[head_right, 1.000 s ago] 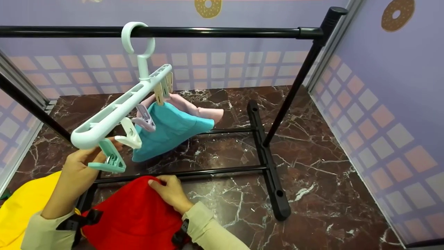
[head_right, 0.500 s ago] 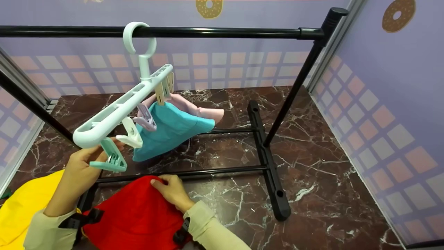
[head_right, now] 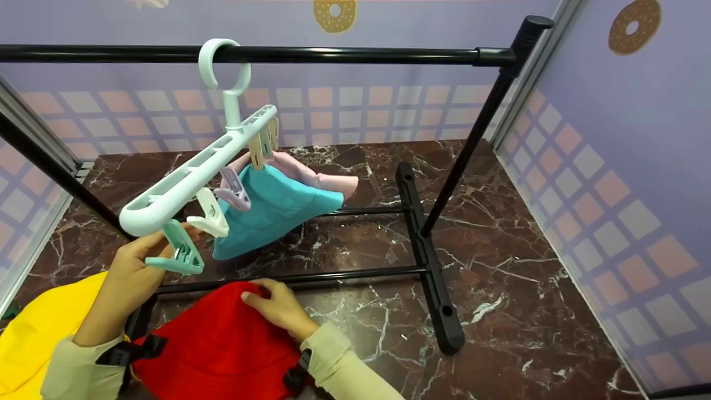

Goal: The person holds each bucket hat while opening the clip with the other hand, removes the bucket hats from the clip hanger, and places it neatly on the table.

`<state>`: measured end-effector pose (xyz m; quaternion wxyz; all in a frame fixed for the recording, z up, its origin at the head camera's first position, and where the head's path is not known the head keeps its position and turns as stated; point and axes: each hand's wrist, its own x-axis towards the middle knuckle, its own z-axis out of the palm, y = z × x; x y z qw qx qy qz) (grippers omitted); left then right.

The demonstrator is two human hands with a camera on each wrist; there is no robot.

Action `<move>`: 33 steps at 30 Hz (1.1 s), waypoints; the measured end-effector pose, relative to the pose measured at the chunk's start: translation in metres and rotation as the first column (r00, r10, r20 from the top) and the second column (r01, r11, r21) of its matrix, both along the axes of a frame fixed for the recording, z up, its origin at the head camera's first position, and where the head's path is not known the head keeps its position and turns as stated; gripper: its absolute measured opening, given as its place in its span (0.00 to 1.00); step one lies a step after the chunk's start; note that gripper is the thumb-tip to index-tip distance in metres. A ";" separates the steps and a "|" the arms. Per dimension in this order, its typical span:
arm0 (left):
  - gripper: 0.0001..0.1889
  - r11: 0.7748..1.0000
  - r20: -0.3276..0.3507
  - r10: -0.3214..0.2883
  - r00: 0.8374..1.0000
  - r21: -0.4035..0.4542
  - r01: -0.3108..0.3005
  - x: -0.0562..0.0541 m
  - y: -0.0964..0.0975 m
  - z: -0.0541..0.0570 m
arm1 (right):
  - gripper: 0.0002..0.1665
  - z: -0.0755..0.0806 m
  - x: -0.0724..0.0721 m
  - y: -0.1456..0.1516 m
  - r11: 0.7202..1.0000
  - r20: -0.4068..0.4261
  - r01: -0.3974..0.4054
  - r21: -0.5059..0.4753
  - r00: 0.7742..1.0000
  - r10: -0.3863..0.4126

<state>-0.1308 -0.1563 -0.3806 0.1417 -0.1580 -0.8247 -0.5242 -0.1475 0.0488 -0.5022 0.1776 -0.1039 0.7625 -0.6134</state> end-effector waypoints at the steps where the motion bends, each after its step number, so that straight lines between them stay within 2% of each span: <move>1: 0.17 1.000 0.000 0.000 1.000 -0.001 0.000 0.000 0.000 0.000 | 0.21 0.001 0.000 0.001 1.000 0.000 -0.012 0.014 1.000 0.012; 12: 0.17 1.000 -0.001 0.011 1.000 0.004 -0.011 -0.002 0.000 0.001 | 0.31 0.015 0.001 0.022 0.989 -0.038 -0.112 0.100 0.992 0.116; 19: 0.16 1.000 0.004 0.028 1.000 -0.003 -0.028 -0.004 0.001 0.004 | 0.29 0.024 -0.004 0.037 0.977 -0.115 -0.133 0.166 0.982 0.153; 22: 0.16 1.000 0.003 0.023 1.000 0.003 -0.023 -0.006 0.002 0.005 | 0.27 0.030 -0.006 0.043 0.977 -0.133 -0.131 0.169 0.979 0.155; 27: 0.17 1.000 -0.002 0.014 1.000 0.026 -0.014 -0.011 0.004 0.009 | 0.24 0.039 -0.008 0.050 0.988 -0.179 -0.107 0.115 0.976 0.126; 33: 0.16 1.000 -0.017 0.017 1.000 0.025 -0.016 -0.017 0.007 0.015 | 0.20 0.051 -0.009 0.054 0.996 -0.310 -0.024 0.092 0.949 0.051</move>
